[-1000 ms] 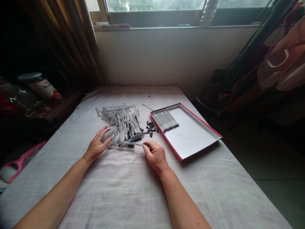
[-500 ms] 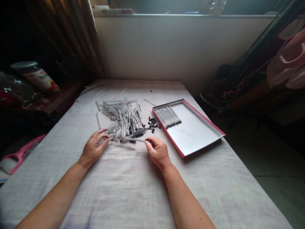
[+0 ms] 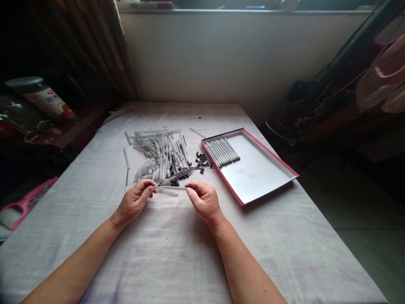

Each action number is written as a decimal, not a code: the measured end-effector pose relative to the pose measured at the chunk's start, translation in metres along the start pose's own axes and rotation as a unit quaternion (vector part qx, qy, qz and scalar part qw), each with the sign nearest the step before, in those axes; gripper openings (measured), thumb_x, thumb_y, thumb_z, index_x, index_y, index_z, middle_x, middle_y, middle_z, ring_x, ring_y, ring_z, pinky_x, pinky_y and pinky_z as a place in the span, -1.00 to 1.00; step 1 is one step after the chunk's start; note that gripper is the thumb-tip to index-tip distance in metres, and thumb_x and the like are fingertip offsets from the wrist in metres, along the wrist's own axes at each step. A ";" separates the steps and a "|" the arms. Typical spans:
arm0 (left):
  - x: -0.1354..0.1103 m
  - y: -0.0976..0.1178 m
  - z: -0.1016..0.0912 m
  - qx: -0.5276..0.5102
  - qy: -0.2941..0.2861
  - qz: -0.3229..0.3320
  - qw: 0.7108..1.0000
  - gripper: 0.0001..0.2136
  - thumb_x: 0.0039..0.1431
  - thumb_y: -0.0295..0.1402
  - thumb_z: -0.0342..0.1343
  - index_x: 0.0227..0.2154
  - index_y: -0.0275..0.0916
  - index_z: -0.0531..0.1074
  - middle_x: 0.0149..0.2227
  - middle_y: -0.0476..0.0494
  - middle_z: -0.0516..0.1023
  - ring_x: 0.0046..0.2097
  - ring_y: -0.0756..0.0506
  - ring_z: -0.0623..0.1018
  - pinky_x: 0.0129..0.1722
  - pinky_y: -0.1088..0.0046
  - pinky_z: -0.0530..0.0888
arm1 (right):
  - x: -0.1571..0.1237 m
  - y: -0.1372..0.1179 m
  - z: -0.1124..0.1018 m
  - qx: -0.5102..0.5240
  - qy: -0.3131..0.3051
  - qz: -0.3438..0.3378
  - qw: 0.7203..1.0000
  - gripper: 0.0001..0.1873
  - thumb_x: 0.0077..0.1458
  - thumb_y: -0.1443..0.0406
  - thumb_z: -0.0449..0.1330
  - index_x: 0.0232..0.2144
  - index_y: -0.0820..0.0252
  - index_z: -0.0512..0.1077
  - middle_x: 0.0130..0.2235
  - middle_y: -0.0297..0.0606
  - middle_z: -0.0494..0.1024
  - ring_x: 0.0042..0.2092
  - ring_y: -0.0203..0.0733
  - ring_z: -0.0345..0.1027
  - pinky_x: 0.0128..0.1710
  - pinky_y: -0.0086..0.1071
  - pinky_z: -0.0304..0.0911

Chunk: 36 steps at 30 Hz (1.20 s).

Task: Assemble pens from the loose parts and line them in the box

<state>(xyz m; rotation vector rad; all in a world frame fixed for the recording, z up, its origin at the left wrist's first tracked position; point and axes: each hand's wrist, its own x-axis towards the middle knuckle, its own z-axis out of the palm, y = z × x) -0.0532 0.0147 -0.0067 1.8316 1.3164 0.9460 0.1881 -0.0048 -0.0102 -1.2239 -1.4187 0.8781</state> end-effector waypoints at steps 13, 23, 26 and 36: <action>-0.003 0.019 0.012 -0.103 -0.082 -0.082 0.988 -0.71 0.11 -0.15 0.15 -0.25 -0.29 0.49 -0.54 0.02 0.42 -0.49 0.02 0.36 -0.43 0.53 0.32 | 0.004 -0.004 -0.021 -0.094 -0.217 0.004 0.972 -0.78 0.11 0.26 0.18 -0.24 0.17 0.59 -0.27 -0.21 0.65 -0.27 -0.17 0.51 -0.20 -0.33 0.36; 0.000 0.023 0.014 -0.237 -0.118 -0.174 0.949 -0.63 0.06 -0.07 0.21 -0.22 -0.27 0.41 -0.35 -0.13 0.60 -0.56 0.09 0.34 -0.58 0.59 0.23 | 0.006 -0.002 -0.027 -0.100 -0.208 0.006 0.973 -0.78 0.11 0.24 0.19 -0.26 0.17 0.61 -0.30 -0.21 0.66 -0.30 -0.18 0.51 -0.25 -0.37 0.36; -0.001 0.025 0.019 -0.212 -0.096 -0.161 0.959 -0.69 0.00 -0.15 0.26 -0.29 -0.29 0.51 -0.43 -0.08 0.58 -0.51 0.05 0.39 -0.49 0.56 0.31 | 0.005 -0.002 -0.025 -0.095 -0.224 0.009 0.970 -0.78 0.12 0.24 0.19 -0.26 0.16 0.61 -0.31 -0.22 0.66 -0.31 -0.19 0.51 -0.28 -0.39 0.35; 0.003 0.026 0.021 -0.217 -0.075 -0.220 0.948 -0.69 -0.10 -0.17 0.29 -0.34 -0.29 0.53 -0.55 -0.01 0.52 -0.59 0.07 0.35 -0.63 0.60 0.20 | 0.001 0.003 -0.007 -0.137 -0.175 -0.080 0.972 -0.76 0.16 0.25 0.17 -0.26 0.23 0.62 -0.47 -0.20 0.60 -0.48 -0.27 0.41 -0.44 -0.44 0.27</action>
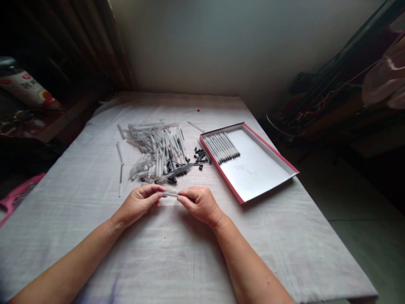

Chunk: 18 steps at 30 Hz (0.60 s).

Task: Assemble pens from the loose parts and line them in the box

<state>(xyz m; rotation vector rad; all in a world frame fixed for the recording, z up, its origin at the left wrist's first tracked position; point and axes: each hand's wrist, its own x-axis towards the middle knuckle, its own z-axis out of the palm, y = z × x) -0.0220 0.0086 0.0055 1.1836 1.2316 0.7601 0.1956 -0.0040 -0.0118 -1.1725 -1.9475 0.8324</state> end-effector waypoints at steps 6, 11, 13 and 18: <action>0.002 -0.004 -0.002 0.013 0.002 -0.032 0.999 -0.60 -0.09 -0.11 0.29 -0.27 -0.32 0.52 -0.60 0.00 0.49 -0.66 0.11 0.26 -0.71 0.63 0.15 | 0.001 0.002 0.005 -0.012 0.010 -0.010 1.000 -0.75 0.18 0.24 0.15 -0.27 0.21 0.61 -0.49 -0.22 0.58 -0.49 -0.28 0.40 -0.43 -0.44 0.26; 0.002 0.000 0.001 -0.023 0.010 0.003 1.000 -0.51 -0.07 -0.06 0.29 -0.16 -0.30 0.46 -0.41 -0.13 0.57 -0.45 -0.04 0.52 -0.69 0.63 0.29 | 0.005 -0.012 -0.002 -0.034 -0.001 0.015 0.999 -0.79 0.17 0.27 0.14 -0.31 0.15 0.59 -0.39 -0.22 0.63 -0.40 -0.21 0.47 -0.34 -0.38 0.32; 0.002 0.002 -0.002 -0.059 0.013 0.007 0.998 -0.37 -0.06 -0.04 0.29 0.05 -0.26 0.34 -0.24 -0.21 0.59 -0.37 -0.08 0.57 -0.67 0.62 0.33 | 0.008 -0.017 -0.015 -0.058 0.026 0.019 0.998 -0.79 0.16 0.27 0.13 -0.33 0.13 0.58 -0.36 -0.21 0.63 -0.36 -0.18 0.48 -0.31 -0.36 0.34; 0.005 -0.001 -0.015 -0.129 0.005 0.004 0.992 -0.41 -0.04 -0.04 0.31 0.02 -0.23 0.37 -0.19 -0.22 0.58 -0.34 -0.08 0.57 -0.63 0.60 0.40 | 0.025 0.014 -0.084 -0.073 0.238 0.088 0.965 -0.73 0.11 0.13 0.17 -0.28 0.17 0.56 -0.25 -0.14 0.63 -0.23 -0.08 0.50 -0.16 -0.27 0.36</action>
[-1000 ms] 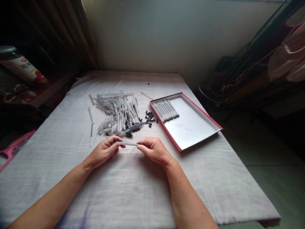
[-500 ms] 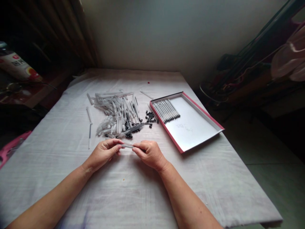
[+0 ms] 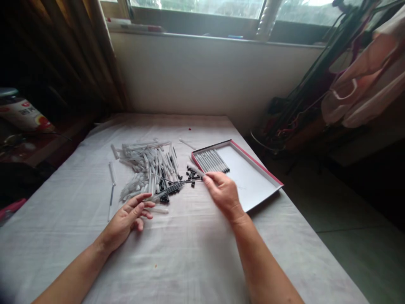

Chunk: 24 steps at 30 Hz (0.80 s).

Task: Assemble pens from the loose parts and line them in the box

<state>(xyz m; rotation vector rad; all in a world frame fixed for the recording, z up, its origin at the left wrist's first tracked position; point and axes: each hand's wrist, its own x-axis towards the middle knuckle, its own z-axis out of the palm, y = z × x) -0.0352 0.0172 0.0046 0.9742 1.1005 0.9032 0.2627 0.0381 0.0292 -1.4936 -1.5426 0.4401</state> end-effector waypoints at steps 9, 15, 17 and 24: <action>0.005 0.000 -0.011 -0.133 -0.036 -0.052 0.989 -0.64 -0.10 -0.23 0.41 -0.21 -0.23 0.56 -0.32 -0.15 0.62 -0.37 -0.03 0.57 -0.43 0.55 0.49 | 0.105 0.100 -0.025 -0.266 0.038 0.200 0.942 -0.63 0.05 0.20 0.11 -0.15 0.20 0.56 -0.30 -0.16 0.63 -0.29 -0.09 0.47 -0.29 -0.32 0.29; 0.006 -0.001 -0.016 -0.155 -0.050 -0.064 0.985 -0.69 -0.03 -0.28 0.37 -0.20 -0.23 0.57 -0.29 -0.15 0.63 -0.34 -0.04 0.58 -0.36 0.51 0.52 | 0.119 0.114 -0.004 -0.320 -0.002 0.190 0.928 -0.63 0.11 0.19 0.07 -0.14 0.12 0.58 -0.20 -0.13 0.63 -0.20 -0.03 0.47 -0.27 -0.30 0.27; 0.007 -0.002 -0.017 -0.161 -0.055 -0.067 0.983 -0.69 -0.03 -0.28 0.38 -0.20 -0.23 0.57 -0.29 -0.15 0.63 -0.34 -0.04 0.58 -0.35 0.50 0.52 | 0.119 0.116 -0.002 -0.331 -0.018 0.175 0.927 -0.63 0.12 0.19 0.06 -0.12 0.07 0.58 -0.10 -0.15 0.60 -0.12 -0.02 0.45 -0.21 -0.30 0.27; 0.009 -0.003 -0.019 -0.170 -0.067 -0.076 0.980 -0.73 0.03 -0.31 0.34 -0.19 -0.23 0.55 -0.28 -0.16 0.63 -0.33 -0.04 0.60 -0.31 0.48 0.53 | 0.118 0.116 -0.003 -0.362 -0.054 0.147 0.919 -0.61 0.15 0.21 0.04 -0.07 0.01 0.57 -0.02 -0.19 0.56 -0.03 -0.05 0.42 -0.12 -0.32 0.27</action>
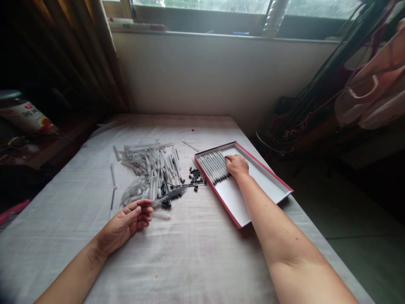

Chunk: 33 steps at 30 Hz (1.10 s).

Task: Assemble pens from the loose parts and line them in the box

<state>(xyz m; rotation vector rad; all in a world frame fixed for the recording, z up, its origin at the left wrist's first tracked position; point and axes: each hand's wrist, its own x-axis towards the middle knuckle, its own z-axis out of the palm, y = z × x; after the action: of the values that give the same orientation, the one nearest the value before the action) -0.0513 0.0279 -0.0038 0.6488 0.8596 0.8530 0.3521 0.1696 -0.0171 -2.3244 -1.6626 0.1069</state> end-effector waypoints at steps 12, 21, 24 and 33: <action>-0.001 0.001 0.004 -0.005 0.001 0.016 1.000 -0.75 0.04 -0.35 0.32 -0.19 -0.28 0.55 -0.28 -0.18 0.64 -0.33 -0.04 0.61 -0.32 0.49 0.54 | -0.016 -0.016 -0.015 -0.004 0.001 0.004 1.000 -0.56 0.15 0.26 0.04 0.02 0.22 0.51 0.02 -0.01 0.53 0.01 0.06 0.40 -0.05 -0.20 0.28; 0.000 0.002 0.003 -0.007 -0.012 0.018 1.000 -0.74 0.03 -0.34 0.33 -0.19 -0.26 0.55 -0.28 -0.16 0.64 -0.33 -0.03 0.61 -0.33 0.51 0.54 | -0.095 -0.095 -0.023 0.131 0.063 -0.255 0.956 -0.74 0.16 0.28 0.11 -0.18 0.10 0.58 -0.09 -0.16 0.59 -0.05 -0.05 0.39 0.02 -0.24 0.26; 0.000 0.002 0.003 -0.006 -0.011 0.024 1.000 -0.76 0.05 -0.35 0.32 -0.19 -0.27 0.54 -0.27 -0.16 0.64 -0.32 -0.02 0.61 -0.33 0.52 0.54 | -0.120 -0.125 -0.013 0.124 -0.001 -0.307 0.944 -0.78 0.18 0.27 0.13 -0.24 0.07 0.60 -0.15 -0.19 0.61 -0.10 -0.09 0.42 -0.04 -0.30 0.27; -0.001 0.000 0.003 -0.006 -0.015 0.029 0.999 -0.78 0.08 -0.37 0.29 -0.20 -0.28 0.54 -0.28 -0.17 0.63 -0.33 -0.03 0.61 -0.33 0.50 0.54 | -0.131 -0.166 -0.001 0.006 -0.070 -0.284 0.956 -0.76 0.17 0.15 0.15 -0.24 0.04 0.60 -0.20 -0.18 0.59 -0.18 -0.13 0.46 -0.25 -0.39 0.25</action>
<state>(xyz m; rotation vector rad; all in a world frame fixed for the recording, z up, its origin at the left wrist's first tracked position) -0.0491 0.0271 -0.0018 0.6765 0.8107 0.8979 0.1566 0.0959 0.0155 -1.7707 -2.3189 0.1634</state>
